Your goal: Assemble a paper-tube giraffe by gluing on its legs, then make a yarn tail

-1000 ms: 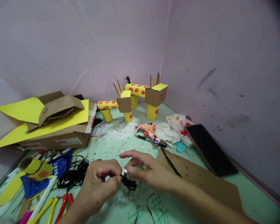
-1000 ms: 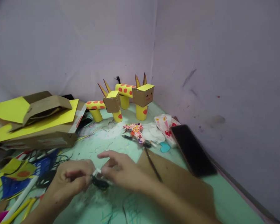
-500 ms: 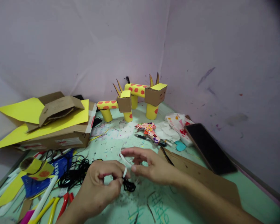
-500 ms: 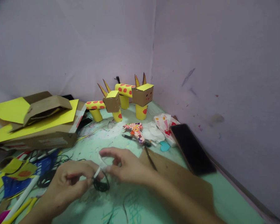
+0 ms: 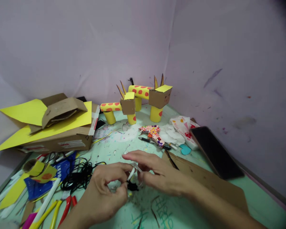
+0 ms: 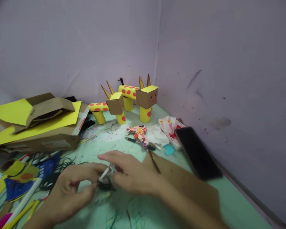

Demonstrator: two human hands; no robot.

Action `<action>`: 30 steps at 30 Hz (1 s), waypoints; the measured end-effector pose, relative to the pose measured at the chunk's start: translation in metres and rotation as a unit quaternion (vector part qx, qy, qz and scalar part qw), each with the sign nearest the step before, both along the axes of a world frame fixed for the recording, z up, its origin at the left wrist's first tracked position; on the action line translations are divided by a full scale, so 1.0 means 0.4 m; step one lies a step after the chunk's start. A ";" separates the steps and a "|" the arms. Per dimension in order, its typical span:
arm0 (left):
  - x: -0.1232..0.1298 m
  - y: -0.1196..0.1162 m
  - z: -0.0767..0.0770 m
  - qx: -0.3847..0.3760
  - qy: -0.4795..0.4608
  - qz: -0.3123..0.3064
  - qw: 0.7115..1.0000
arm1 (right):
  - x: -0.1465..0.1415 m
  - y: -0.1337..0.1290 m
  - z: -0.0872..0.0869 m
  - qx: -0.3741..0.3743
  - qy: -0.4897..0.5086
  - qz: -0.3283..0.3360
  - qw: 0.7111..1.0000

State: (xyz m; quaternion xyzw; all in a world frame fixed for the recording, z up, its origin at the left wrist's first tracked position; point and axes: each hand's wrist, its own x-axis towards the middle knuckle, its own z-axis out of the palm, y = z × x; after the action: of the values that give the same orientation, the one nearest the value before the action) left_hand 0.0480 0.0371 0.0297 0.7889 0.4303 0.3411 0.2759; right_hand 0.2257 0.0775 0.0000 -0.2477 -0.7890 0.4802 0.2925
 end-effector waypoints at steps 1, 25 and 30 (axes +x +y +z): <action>-0.001 0.000 0.000 0.009 0.000 0.003 1.000 | -0.001 0.004 -0.003 -0.069 0.015 0.009 0.997; 0.013 -0.002 -0.039 0.107 -0.021 0.242 0.964 | -0.022 -0.060 0.018 0.138 0.035 -0.154 0.978; 0.024 -0.003 -0.039 0.003 -0.136 0.309 0.941 | -0.046 -0.071 0.000 0.172 0.035 -0.135 0.975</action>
State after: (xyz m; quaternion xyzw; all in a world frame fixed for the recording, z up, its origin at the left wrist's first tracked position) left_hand 0.0574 0.0360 0.0142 0.5640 0.6102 0.5149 0.2107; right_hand 0.2073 0.0490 -0.0001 -0.2810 -0.8081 0.3021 0.4205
